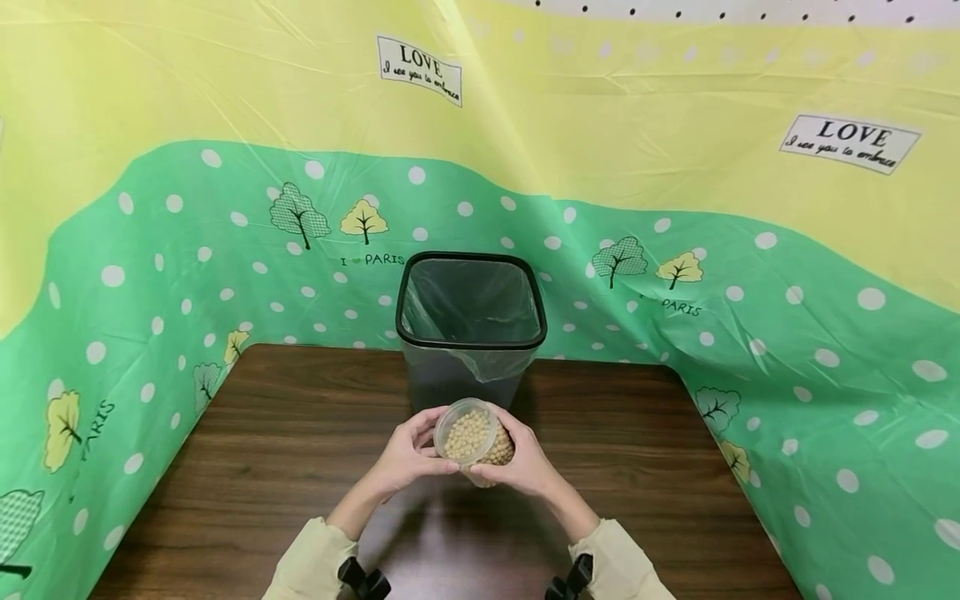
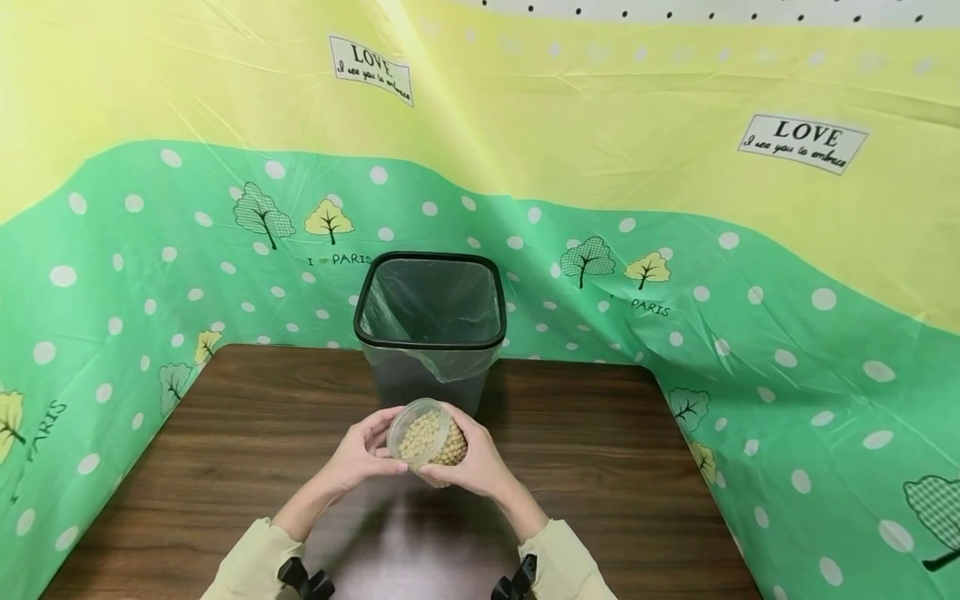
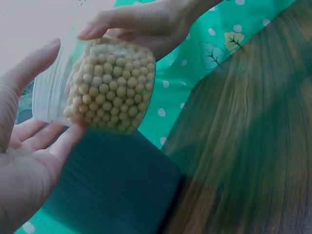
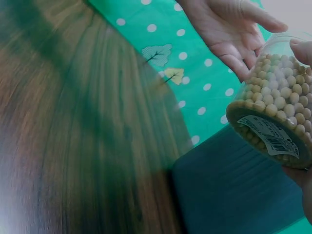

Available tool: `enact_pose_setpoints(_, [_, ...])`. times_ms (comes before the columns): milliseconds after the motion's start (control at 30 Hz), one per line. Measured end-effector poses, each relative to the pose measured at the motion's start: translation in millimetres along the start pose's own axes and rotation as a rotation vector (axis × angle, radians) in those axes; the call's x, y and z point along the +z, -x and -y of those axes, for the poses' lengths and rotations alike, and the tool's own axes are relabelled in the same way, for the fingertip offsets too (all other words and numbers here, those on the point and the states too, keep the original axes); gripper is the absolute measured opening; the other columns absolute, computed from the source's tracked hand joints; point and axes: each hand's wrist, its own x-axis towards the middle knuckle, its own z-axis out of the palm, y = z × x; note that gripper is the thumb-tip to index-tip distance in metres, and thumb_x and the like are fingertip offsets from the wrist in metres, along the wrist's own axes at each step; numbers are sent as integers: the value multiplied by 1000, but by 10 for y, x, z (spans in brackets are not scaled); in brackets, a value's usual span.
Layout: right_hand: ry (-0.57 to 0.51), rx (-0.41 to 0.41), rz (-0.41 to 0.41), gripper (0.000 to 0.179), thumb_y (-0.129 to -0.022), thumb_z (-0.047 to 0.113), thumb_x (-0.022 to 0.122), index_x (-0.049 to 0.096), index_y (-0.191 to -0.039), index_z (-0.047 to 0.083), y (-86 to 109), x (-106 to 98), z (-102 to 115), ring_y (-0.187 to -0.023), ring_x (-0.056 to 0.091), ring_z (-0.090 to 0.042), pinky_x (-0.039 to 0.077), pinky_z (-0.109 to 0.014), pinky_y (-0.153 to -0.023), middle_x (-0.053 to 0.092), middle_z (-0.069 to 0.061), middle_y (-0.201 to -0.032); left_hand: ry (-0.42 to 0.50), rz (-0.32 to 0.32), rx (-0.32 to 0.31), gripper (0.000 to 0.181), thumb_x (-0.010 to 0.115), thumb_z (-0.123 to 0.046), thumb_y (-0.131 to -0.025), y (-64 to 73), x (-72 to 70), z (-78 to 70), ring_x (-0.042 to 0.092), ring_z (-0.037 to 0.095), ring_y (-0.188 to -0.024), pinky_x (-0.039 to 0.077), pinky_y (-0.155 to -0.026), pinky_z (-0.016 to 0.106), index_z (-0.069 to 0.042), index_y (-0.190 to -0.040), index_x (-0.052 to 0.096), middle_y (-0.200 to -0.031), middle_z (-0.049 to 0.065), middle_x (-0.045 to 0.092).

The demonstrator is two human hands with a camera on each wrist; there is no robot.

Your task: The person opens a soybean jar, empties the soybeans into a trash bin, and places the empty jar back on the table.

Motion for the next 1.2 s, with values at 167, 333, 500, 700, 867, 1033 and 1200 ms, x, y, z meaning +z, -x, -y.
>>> enact_pose_setpoints(167, [-117, -12, 37, 72, -67, 6, 76, 43, -130, -3, 5, -10, -168, -97, 54, -16, 46, -27, -81, 56, -20, -113, 69, 73, 47, 77, 77, -8, -71, -40, -66, 15, 53, 14, -108, 49, -83, 27, 15, -130, 34, -129, 33, 39])
enact_pose_setpoints(333, [-164, 11, 96, 71, -70, 19, 76, 44, -132, 5, 23, 28, -274, -96, 55, -14, 48, -29, -81, 57, -13, -114, 112, 132, 79, 81, 78, -9, -70, -9, -105, 47, 51, 13, -112, 47, -85, 24, 17, -131, 31, -132, 32, 37])
enact_pose_setpoints(500, [-61, -31, 65, 71, -69, 23, 77, 45, -131, 8, 52, 84, -332, -97, 56, -15, 47, -29, -84, 58, -9, -115, 127, 112, 101, 79, 77, -12, -72, 35, -83, 98, 50, 13, -114, 45, -89, 24, 15, -131, 33, -132, 30, 39])
enact_pose_setpoints(700, [63, -101, -22, 75, -65, 24, 80, 47, -129, 6, 61, 102, -353, -98, 57, -18, 47, -30, -84, 59, -8, -114, 124, 52, 120, 81, 77, -13, -71, 49, -13, 129, 49, 13, -114, 45, -89, 24, 15, -132, 32, -132, 34, 35])
enact_pose_setpoints(867, [131, -105, -50, 76, -64, 29, 82, 48, -128, 6, 24, 67, -336, -99, 57, -17, 47, -30, -83, 58, -9, -115, 75, 12, 97, 76, 76, -8, -73, 46, -2, 109, 51, 14, -111, 48, -85, 26, 14, -132, 33, -132, 35, 35])
enact_pose_setpoints(1033, [-247, -40, 102, 65, -74, 25, 74, 47, -125, -4, 23, -4, -285, -94, 57, -14, 49, -28, -79, 58, -22, -108, 118, 122, 101, 68, 73, -7, -76, 32, -97, 51, 57, 16, -105, 50, -81, 27, 15, -129, 36, -127, 28, 44])
enact_pose_setpoints(1200, [-313, -39, 162, 64, -76, 24, 72, 45, -125, -6, 27, -16, -257, -94, 56, -11, 48, -28, -79, 57, -22, -107, 173, 197, 99, 72, 70, -7, -78, 31, -105, 52, 56, 18, -108, 50, -82, 28, 15, -133, 30, -132, 28, 40])
